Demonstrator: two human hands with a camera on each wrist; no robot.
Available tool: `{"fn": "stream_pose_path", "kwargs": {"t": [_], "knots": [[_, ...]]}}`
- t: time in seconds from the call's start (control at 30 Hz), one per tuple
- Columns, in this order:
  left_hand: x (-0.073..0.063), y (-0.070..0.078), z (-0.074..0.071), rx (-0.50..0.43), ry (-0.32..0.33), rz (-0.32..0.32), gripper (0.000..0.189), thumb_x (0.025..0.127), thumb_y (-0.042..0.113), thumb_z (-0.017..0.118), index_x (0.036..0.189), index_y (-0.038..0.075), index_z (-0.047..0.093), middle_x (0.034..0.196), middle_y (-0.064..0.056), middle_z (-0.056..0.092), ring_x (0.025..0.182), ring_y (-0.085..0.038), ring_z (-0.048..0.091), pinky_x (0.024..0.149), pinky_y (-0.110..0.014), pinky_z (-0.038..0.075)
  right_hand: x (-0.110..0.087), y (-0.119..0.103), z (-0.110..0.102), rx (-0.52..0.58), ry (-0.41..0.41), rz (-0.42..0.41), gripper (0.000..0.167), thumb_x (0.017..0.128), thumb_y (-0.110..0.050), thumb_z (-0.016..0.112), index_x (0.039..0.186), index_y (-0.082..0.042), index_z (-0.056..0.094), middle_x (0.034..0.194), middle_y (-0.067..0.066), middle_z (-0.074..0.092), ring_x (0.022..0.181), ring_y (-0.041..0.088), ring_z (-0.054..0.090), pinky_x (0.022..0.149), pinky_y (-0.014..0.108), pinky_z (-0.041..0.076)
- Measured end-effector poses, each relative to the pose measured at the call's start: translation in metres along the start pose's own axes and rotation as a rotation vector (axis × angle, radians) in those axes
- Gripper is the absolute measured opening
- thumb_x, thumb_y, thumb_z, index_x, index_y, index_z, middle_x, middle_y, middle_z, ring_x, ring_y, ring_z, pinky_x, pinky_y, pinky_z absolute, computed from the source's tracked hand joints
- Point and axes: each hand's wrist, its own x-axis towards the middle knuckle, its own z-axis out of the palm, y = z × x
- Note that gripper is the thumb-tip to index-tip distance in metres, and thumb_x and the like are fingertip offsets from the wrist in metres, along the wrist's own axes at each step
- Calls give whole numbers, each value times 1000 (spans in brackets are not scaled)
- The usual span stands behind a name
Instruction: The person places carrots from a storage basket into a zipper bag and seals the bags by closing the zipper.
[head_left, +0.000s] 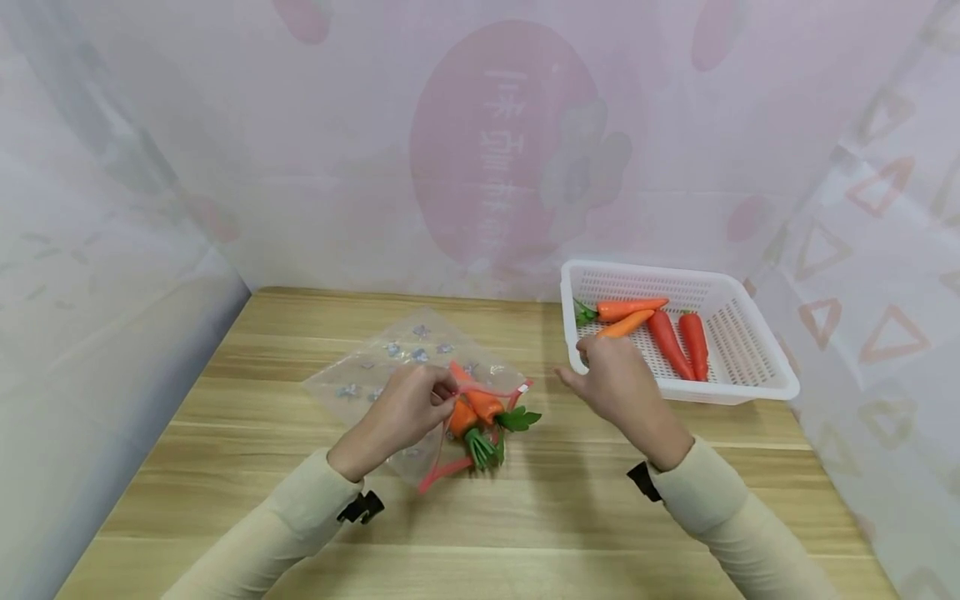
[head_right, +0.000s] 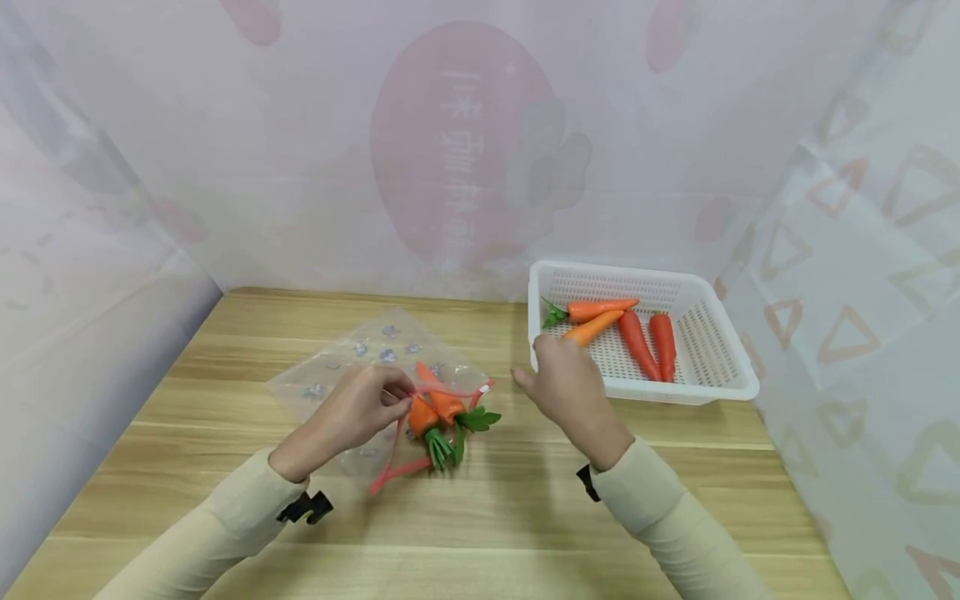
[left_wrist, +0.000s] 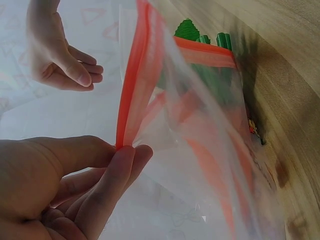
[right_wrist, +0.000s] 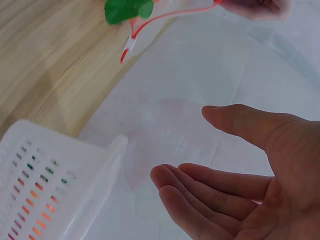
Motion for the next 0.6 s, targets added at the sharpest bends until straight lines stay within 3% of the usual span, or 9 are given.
{"fn": "stream_pose_path", "kwargs": {"t": [0.13,0.27,0.6], "knots": [[0,0,0,-4,3,-5,11,92,-3,71,96,3,80,98,-14,81,82,-16,77,72,-27,65,9,10,-5,-27,17,-1,41,87,-21,86,64,-8,55,59,-6,27,54,11,28,48,23,24],[-1,1,0,-4,3,-4,12,92,-3,71,96,3,80,99,-14,81,83,-16,77,72,-26,65,18,19,-9,-27,-7,49,51,89,-22,84,60,-12,43,58,-6,25,54,10,25,47,23,23],[-2,1,-1,-8,-3,3,11,92,-4,71,98,1,80,100,-15,81,84,-17,77,73,-27,65,42,43,-16,29,-83,121,62,92,-24,80,53,-18,32,53,-8,24,50,8,25,47,24,24]]}}
